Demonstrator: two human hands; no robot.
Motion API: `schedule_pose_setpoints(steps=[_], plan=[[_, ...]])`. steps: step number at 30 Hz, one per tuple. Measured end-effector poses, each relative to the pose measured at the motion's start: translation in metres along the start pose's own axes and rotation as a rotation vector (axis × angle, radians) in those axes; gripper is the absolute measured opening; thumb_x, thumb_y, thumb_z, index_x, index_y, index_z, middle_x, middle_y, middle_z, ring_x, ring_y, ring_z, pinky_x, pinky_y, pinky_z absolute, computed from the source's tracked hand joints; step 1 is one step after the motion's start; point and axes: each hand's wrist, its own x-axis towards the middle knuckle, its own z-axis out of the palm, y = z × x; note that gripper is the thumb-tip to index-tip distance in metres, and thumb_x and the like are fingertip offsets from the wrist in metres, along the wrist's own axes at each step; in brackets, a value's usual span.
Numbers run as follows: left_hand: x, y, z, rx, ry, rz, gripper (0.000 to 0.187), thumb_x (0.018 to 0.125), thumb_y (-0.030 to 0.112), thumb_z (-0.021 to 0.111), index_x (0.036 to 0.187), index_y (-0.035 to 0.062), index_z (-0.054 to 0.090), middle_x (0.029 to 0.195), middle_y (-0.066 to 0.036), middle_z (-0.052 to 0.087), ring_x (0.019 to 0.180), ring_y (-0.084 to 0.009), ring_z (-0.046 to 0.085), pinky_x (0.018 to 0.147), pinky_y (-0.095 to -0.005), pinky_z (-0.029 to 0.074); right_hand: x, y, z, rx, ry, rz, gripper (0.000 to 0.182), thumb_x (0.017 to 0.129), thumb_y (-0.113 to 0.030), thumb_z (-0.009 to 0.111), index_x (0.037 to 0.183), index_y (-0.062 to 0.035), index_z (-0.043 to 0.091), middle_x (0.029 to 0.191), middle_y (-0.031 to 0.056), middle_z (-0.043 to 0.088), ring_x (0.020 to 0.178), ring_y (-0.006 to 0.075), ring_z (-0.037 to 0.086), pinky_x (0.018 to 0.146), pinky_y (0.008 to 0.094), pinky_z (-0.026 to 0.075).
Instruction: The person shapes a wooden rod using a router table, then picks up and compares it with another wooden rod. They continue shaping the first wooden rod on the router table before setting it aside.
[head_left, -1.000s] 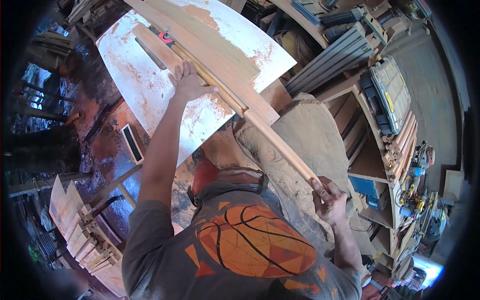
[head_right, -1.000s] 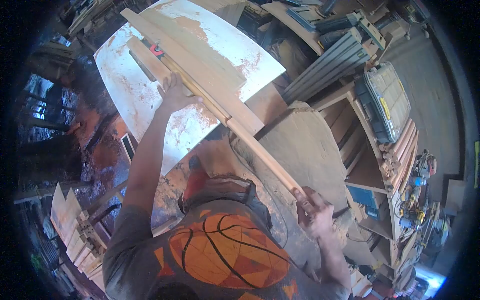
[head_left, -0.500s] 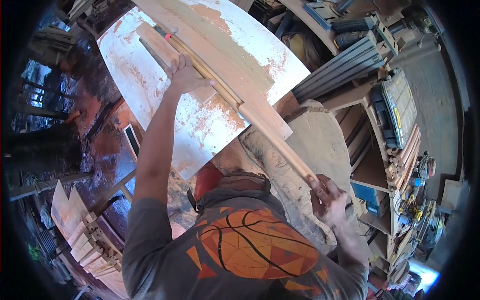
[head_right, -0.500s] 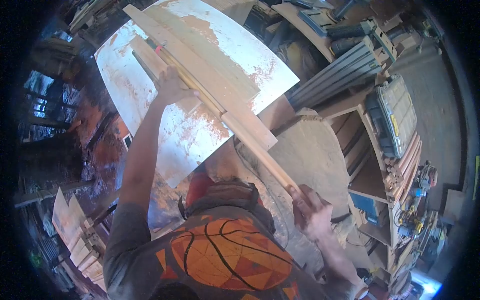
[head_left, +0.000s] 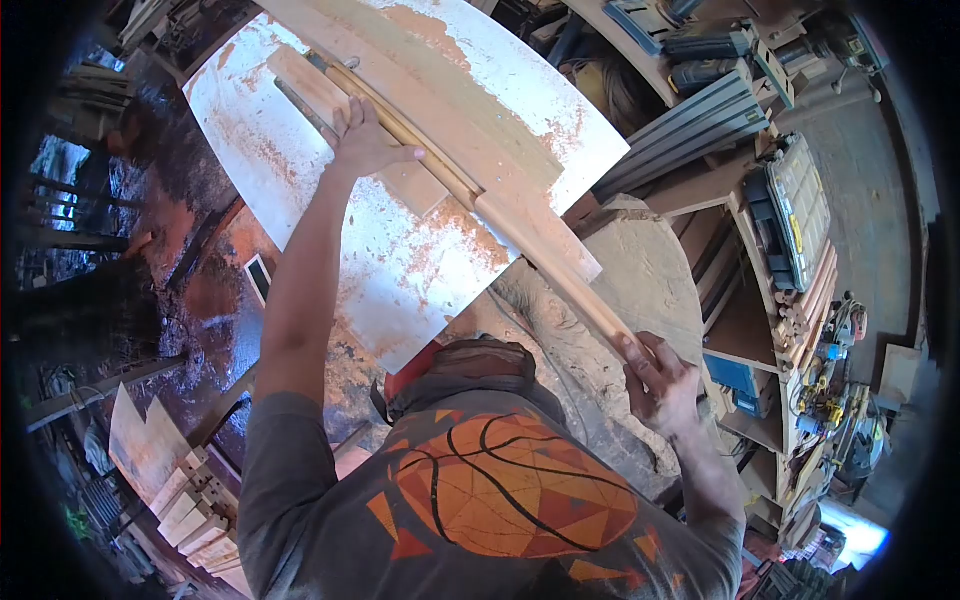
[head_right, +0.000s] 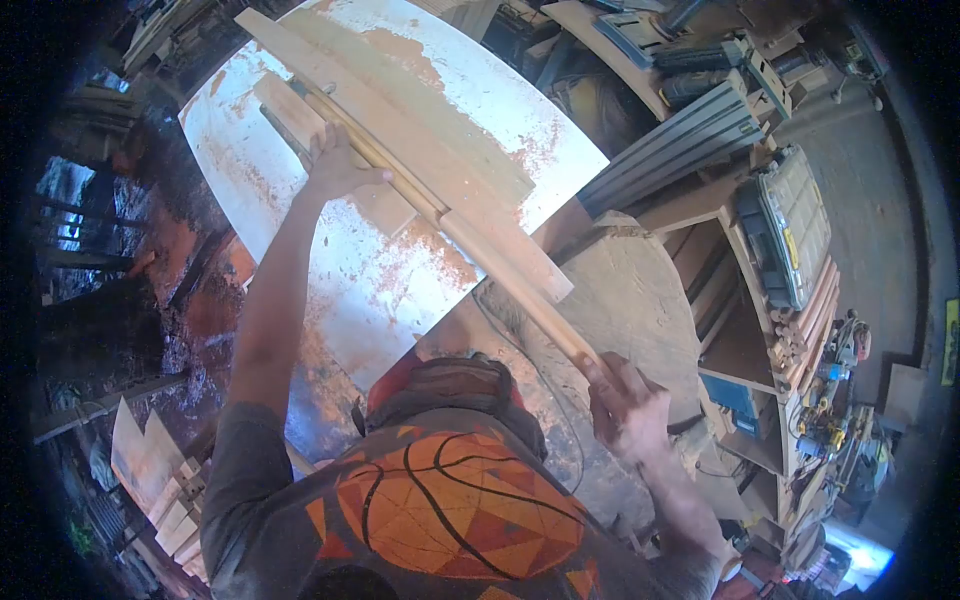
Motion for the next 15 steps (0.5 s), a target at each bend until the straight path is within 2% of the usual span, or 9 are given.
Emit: schedule_pose_setpoints(steps=[9,15], plan=[[0.023,-0.017,-0.011,-0.004,0.021,-0.012,0.155,0.058,0.079,0.081,0.161,-0.005,0.002,0.17,-0.025,-0.001,0.155,-0.0474,-0.008,0.124,-0.0614,-0.002,0.032,-0.001,0.002,-0.025,0.019,-0.063,0.061,0.076,0.0,0.072,0.135,-0.0113,0.065,0.113,0.015,0.068,0.069,0.0243,0.071,0.052,0.0344,0.058],[0.044,-0.035,-0.015,-0.019,0.035,-0.006,0.155,0.057,0.077,0.082,0.161,-0.0041,0.002,0.17,-0.023,0.0,0.155,-0.0474,-0.007,0.125,-0.0595,0.0,0.058,-0.011,-0.001,-0.079,-0.018,-0.065,0.062,0.076,0.0,0.071,0.136,-0.0117,0.065,0.114,0.0141,0.067,0.072,0.0234,0.071,0.053,0.0336,0.059]])
